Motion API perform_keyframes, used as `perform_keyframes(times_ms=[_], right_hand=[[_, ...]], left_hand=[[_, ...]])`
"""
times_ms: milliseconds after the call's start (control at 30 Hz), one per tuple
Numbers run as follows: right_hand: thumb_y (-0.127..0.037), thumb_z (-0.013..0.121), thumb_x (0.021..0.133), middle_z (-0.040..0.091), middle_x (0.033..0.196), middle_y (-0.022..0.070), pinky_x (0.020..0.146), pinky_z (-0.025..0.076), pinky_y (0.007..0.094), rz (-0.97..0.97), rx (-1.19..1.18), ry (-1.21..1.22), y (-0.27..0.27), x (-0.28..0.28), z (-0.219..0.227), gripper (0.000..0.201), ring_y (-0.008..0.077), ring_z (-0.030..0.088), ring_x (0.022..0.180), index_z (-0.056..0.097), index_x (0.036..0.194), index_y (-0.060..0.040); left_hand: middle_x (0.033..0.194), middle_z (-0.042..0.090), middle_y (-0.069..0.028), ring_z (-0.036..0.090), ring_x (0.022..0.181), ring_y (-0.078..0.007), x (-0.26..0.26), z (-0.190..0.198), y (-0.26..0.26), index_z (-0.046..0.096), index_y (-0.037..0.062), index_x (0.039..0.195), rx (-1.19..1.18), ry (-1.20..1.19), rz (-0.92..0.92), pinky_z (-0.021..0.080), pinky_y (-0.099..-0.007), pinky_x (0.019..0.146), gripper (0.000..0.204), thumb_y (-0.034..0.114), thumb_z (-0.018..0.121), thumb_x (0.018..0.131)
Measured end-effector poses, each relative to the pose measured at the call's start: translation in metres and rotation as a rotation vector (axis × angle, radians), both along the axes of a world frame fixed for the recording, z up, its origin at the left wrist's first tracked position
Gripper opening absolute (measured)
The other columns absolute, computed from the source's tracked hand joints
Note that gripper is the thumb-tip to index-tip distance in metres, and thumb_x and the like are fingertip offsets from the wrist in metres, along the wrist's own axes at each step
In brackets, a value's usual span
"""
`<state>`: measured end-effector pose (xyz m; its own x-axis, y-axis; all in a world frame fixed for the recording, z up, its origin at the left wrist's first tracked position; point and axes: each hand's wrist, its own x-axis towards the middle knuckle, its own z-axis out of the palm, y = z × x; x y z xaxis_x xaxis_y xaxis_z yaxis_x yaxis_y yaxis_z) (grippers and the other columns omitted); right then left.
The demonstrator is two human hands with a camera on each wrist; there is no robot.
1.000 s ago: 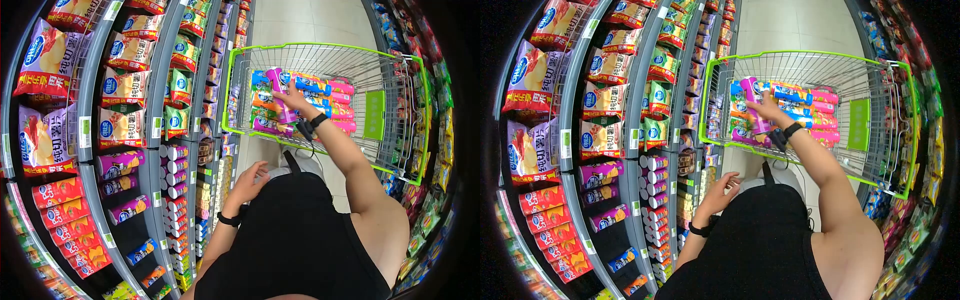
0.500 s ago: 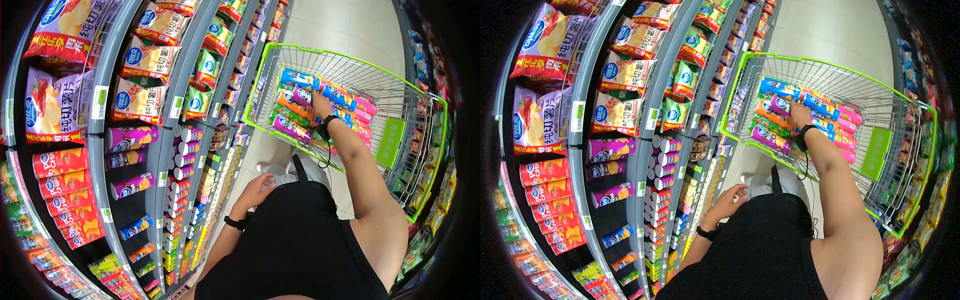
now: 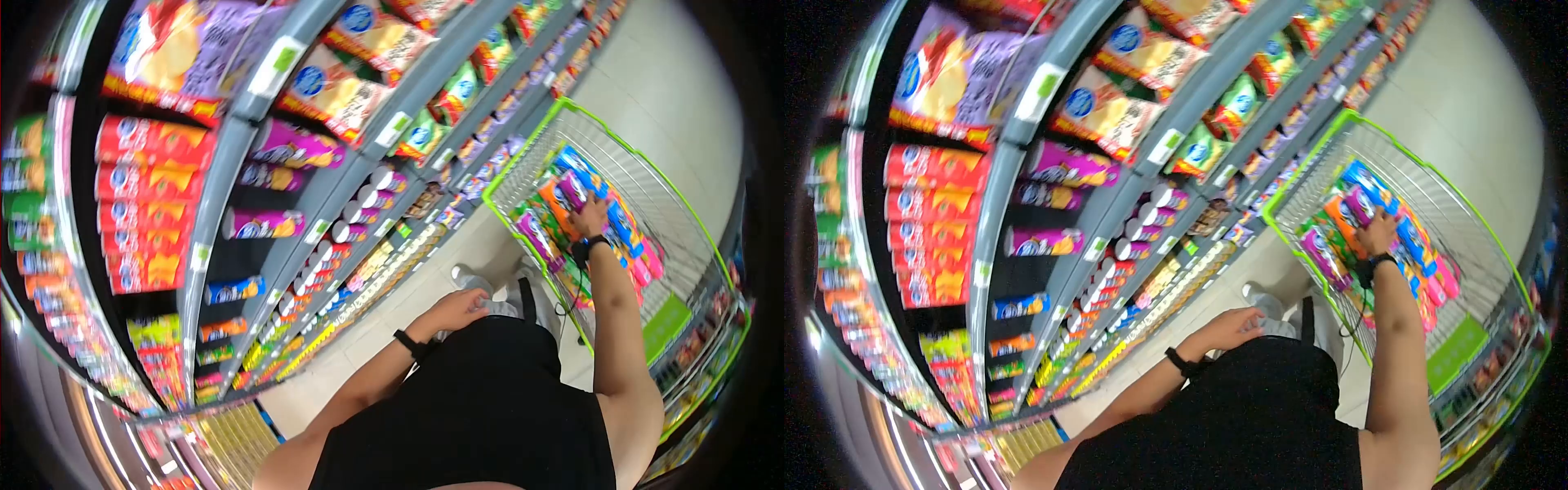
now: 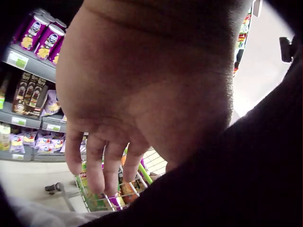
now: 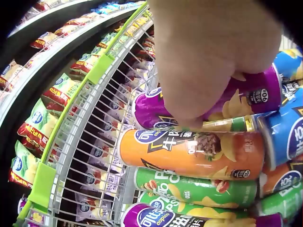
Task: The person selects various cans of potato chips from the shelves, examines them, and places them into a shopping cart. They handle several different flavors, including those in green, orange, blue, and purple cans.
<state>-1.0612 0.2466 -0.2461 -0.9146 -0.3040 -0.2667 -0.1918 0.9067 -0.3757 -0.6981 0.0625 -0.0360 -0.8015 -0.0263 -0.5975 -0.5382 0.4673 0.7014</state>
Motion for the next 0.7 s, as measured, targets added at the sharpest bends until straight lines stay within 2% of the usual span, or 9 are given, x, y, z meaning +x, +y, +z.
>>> perform_keyframes(times_ms=[233, 267, 367, 433, 500, 533, 567, 633, 700], right_hand=[[-0.027, 0.079, 0.072, 0.046, 0.146, 0.0205, 0.11, 0.037, 0.0502, 0.053, -0.171, -0.176, 0.019, -0.02, -0.038, 0.083, 0.04, 0.042, 0.135, 0.042, 0.144, -0.0078], [-0.028, 0.078, 0.074, 0.044, 0.148, 0.0205, 0.112, 0.034, 0.0511, 0.099, -0.079, -0.063, 0.024, -0.016, -0.048, 0.085, 0.0409, 0.039, 0.137, 0.04, 0.146, -0.0072], [-0.035, 0.077, 0.077, 0.039, 0.149, 0.0262, 0.113, 0.033, 0.0526, 0.032, 0.114, -0.19, 0.013, -0.005, 0.0, 0.095, 0.0427, 0.037, 0.138, 0.029, 0.153, -0.0068], [-0.036, 0.077, 0.077, 0.041, 0.148, 0.0269, 0.112, 0.035, 0.0519, 0.073, 0.085, -0.152, 0.023, -0.015, -0.043, 0.097, 0.0447, 0.04, 0.136, 0.027, 0.154, -0.0045], [-0.033, 0.078, 0.077, 0.056, 0.134, 0.0276, 0.104, 0.045, 0.0469, 0.143, 0.017, -0.074, 0.031, -0.024, -0.063, 0.092, 0.0427, 0.055, 0.123, 0.034, 0.15, -0.0002], [-0.032, 0.077, 0.077, 0.061, 0.125, 0.0268, 0.099, 0.048, 0.044, 0.119, -0.126, -0.206, 0.034, -0.031, -0.07, 0.087, 0.0405, 0.06, 0.115, 0.037, 0.147, 0.0018], [-0.03, 0.077, 0.078, 0.067, 0.116, 0.026, 0.094, 0.052, 0.0411, 0.094, -0.273, -0.338, 0.035, -0.038, -0.068, 0.082, 0.0383, 0.066, 0.106, 0.041, 0.144, 0.0037], [-0.022, 0.073, 0.079, 0.07, 0.11, 0.0212, 0.087, 0.054, 0.0389, 0.074, -0.148, -0.262, 0.014, -0.025, 0.001, 0.055, 0.0335, 0.069, 0.098, 0.058, 0.124, 0.0049], [-0.019, 0.072, 0.081, 0.069, 0.107, 0.0194, 0.085, 0.054, 0.0396, 0.074, -0.258, -0.125, 0.012, -0.045, -0.043, 0.043, 0.0328, 0.069, 0.094, 0.062, 0.116, 0.0036]], left_hand=[[0.098, 0.071, -0.0135, 0.069, 0.092, -0.0298, 0.013, -0.049, -0.015, 0.06, 0.0055, 0.119, -0.012, -0.04, 0.07, 0.054, -0.0407, 0.08, 0.043, 0.041, 0.064, 0.094], [0.098, 0.072, -0.0137, 0.069, 0.093, -0.0299, 0.019, -0.059, -0.018, 0.061, 0.0053, 0.117, 0.01, -0.026, 0.103, 0.054, -0.0407, 0.08, 0.043, 0.041, 0.065, 0.094], [0.101, 0.072, -0.0137, 0.069, 0.093, -0.0266, 0.051, -0.11, -0.028, 0.062, 0.0053, 0.118, 0.029, 0.019, 0.153, 0.054, -0.0381, 0.081, 0.044, 0.043, 0.064, 0.095], [0.099, 0.072, -0.0128, 0.069, 0.09, -0.0247, 0.077, -0.135, -0.037, 0.064, 0.005, 0.115, 0.0, 0.056, 0.228, 0.055, -0.037, 0.078, 0.04, 0.04, 0.065, 0.095], [0.097, 0.072, -0.012, 0.068, 0.088, -0.024, 0.112, -0.18, -0.054, 0.065, 0.0055, 0.111, 0.209, -0.116, 0.448, 0.054, -0.0359, 0.077, 0.036, 0.037, 0.067, 0.094], [0.096, 0.072, -0.0118, 0.068, 0.087, -0.0237, 0.123, -0.183, -0.06, 0.066, 0.0058, 0.109, 0.121, -0.126, 0.502, 0.054, -0.0354, 0.077, 0.034, 0.036, 0.067, 0.094], [0.095, 0.072, -0.0116, 0.068, 0.086, -0.0234, 0.13, -0.183, -0.069, 0.067, 0.006, 0.107, 0.028, -0.138, 0.556, 0.054, -0.035, 0.076, 0.032, 0.035, 0.068, 0.093], [0.095, 0.073, -0.0122, 0.068, 0.086, -0.0244, 0.146, -0.18, -0.088, 0.067, 0.0056, 0.105, -0.01, -0.258, 0.572, 0.054, -0.0361, 0.077, 0.032, 0.035, 0.068, 0.091], [0.094, 0.073, -0.0127, 0.069, 0.086, -0.0251, 0.157, -0.181, -0.1, 0.068, 0.0057, 0.105, -0.107, -0.232, 0.532, 0.054, -0.0371, 0.078, 0.033, 0.035, 0.067, 0.091]])
